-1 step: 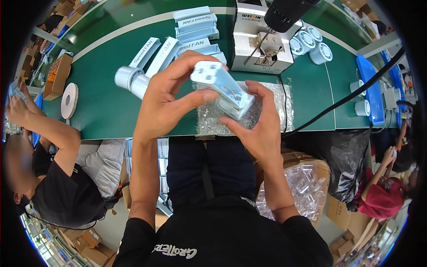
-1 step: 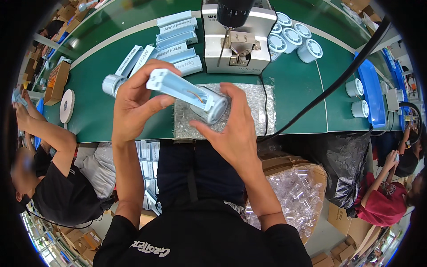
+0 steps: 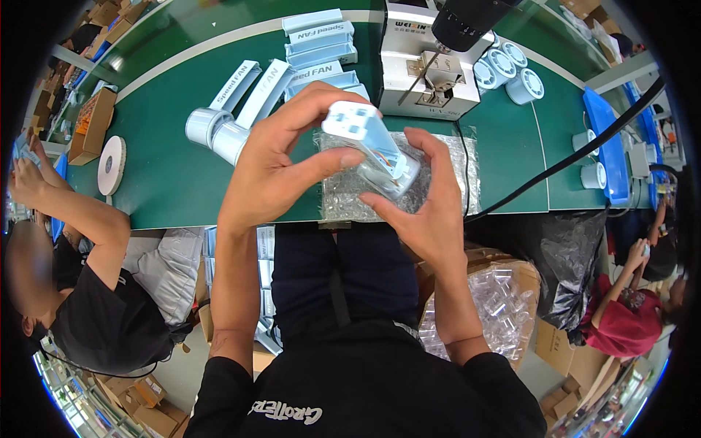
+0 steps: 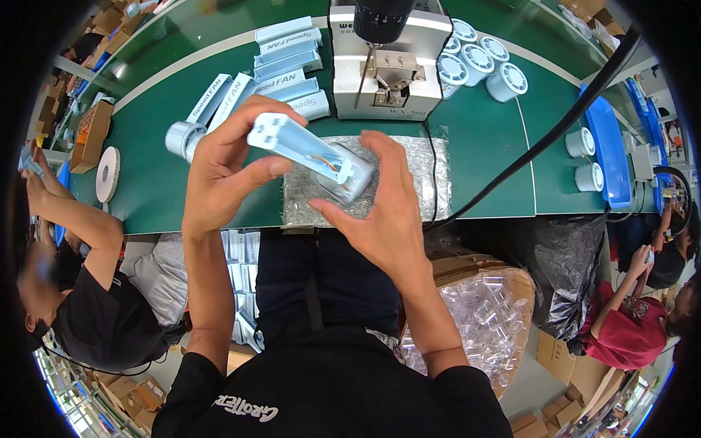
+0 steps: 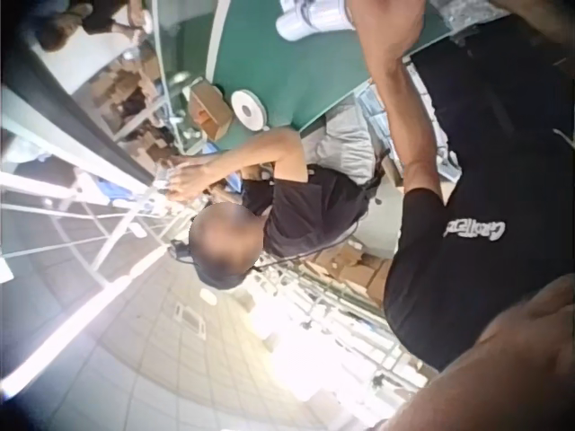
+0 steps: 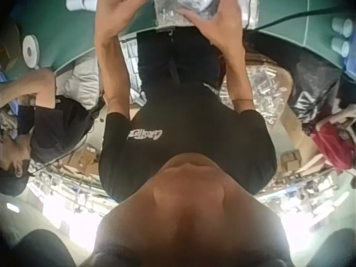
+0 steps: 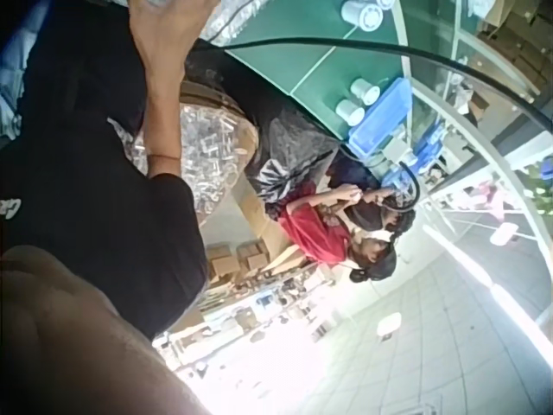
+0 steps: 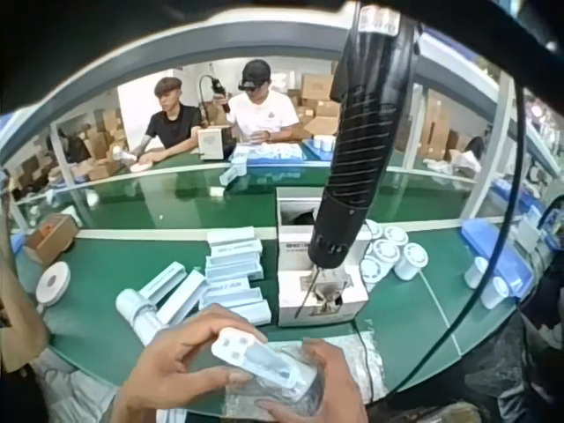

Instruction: Assemble handheld fans by attaching housings, internal components, and using an electric screwdriver to secure them.

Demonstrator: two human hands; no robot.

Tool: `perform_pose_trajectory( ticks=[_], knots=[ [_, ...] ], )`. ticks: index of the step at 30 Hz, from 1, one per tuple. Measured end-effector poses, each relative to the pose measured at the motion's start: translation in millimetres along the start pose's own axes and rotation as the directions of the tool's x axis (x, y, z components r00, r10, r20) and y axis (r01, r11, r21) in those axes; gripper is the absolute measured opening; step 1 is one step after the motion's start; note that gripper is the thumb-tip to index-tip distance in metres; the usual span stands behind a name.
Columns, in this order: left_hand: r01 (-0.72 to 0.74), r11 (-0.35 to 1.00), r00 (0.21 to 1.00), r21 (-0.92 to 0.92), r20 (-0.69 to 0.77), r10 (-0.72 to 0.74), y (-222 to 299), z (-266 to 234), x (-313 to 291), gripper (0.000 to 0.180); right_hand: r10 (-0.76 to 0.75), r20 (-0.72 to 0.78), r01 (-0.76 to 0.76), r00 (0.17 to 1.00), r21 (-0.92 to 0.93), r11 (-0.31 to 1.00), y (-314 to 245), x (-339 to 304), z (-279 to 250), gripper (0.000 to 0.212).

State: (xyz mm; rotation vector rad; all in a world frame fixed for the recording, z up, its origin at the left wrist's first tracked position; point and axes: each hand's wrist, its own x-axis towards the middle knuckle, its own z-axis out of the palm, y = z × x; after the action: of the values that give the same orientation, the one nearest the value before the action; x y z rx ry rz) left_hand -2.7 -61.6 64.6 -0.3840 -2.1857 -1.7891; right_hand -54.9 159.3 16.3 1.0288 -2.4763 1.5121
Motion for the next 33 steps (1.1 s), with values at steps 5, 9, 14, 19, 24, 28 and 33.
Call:
perform_pose_trajectory(
  ticks=[5, 9, 14, 19, 24, 28, 33],
  knots=[
    [-0.072, 0.992, 0.986, 0.104, 0.159, 0.055, 5, 11, 14, 0.04, -0.115, 0.001, 0.115, 0.993, 0.002, 0.993, -16, 23, -30, 0.067],
    [-0.076, 0.997, 0.996, 0.01, 0.039, 0.076, -4, 27, 9, 0.054, -0.052, 0.087, 0.034, 0.995, 0.195, 0.98, -5, 37, -32, 0.049],
    [0.115, 0.974, 0.976, 0.194, -0.207, -0.074, -22, 82, -16, 0.098, 0.111, 0.114, -0.144, 0.987, 0.35, 0.926, 6, 35, -40, 0.039],
    [0.162, 0.974, 0.964, 0.159, -0.239, -0.121, -36, 95, -16, 0.079, 0.127, 0.114, -0.168, 0.985, 0.511, 0.843, -4, 42, -41, 0.054],
    [0.17, 0.971, 0.979, 0.167, -0.142, -0.147, -31, 77, -12, 0.073, 0.149, 0.246, -0.27, 0.958, 0.592, 0.759, -3, 38, -50, 0.035],
    [0.143, 0.971, 0.986, 0.193, -0.117, -0.122, -35, 77, -12, 0.07, 0.166, 0.205, -0.25, 0.965, 0.512, 0.822, 1, 41, -49, 0.036],
    [0.133, 0.976, 0.984, 0.173, -0.143, -0.109, -36, 80, -14, 0.069, 0.066, 0.132, -0.11, 0.989, 0.367, 0.924, 10, 41, -49, 0.037]
  ],
)
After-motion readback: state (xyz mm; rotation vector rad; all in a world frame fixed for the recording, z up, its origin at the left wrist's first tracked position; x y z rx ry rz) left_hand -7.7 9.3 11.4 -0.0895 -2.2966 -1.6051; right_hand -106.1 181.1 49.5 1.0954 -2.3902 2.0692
